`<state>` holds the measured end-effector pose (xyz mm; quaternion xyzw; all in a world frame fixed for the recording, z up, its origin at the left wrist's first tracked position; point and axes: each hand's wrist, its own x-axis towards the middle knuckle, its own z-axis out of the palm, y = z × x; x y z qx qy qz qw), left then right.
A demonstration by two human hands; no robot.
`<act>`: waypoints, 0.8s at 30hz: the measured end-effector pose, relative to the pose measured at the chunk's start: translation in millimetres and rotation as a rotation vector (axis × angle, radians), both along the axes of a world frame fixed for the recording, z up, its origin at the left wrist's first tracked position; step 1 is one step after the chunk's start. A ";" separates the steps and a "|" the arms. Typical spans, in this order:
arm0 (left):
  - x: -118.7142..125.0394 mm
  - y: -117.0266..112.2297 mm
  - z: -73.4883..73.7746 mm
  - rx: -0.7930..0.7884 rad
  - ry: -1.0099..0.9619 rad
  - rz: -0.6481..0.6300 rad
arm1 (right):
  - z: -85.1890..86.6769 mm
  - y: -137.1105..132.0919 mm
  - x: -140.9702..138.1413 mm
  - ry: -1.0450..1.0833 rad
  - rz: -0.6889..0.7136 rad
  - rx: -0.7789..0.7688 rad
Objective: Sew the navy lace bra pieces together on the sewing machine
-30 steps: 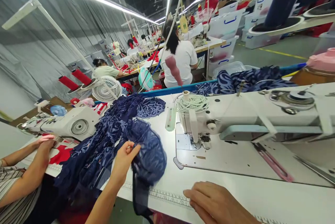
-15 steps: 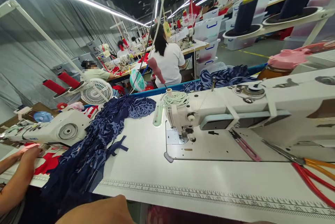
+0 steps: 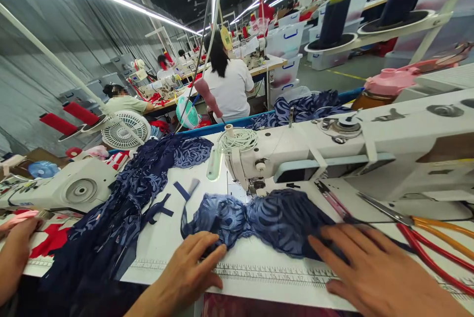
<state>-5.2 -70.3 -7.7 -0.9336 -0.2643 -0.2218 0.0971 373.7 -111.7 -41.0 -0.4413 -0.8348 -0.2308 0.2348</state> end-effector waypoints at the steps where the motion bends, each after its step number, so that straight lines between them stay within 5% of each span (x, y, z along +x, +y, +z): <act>1: 7.7 -1.5 -8.7 -0.024 -0.004 -0.028 | 3.3 2.1 -13.6 -0.046 0.088 0.006; 6: 48.0 12.0 -33.3 -0.122 0.023 -0.026 | -1.8 33.5 -77.9 0.052 0.267 -0.189; 11: 50.0 20.4 -45.8 -0.225 0.189 0.213 | -42.3 54.6 -76.9 0.053 0.149 -0.145; 15: 51.8 20.0 -47.9 -0.195 0.142 0.177 | -21.1 57.5 -74.3 0.137 0.158 -0.240; 19: 68.3 17.5 -55.0 -0.147 0.097 0.046 | 6.4 75.6 -96.0 0.179 -0.043 -0.523; 24: 74.7 6.1 -67.3 -0.089 0.091 0.018 | -3.5 101.6 -113.8 0.188 -0.188 -0.658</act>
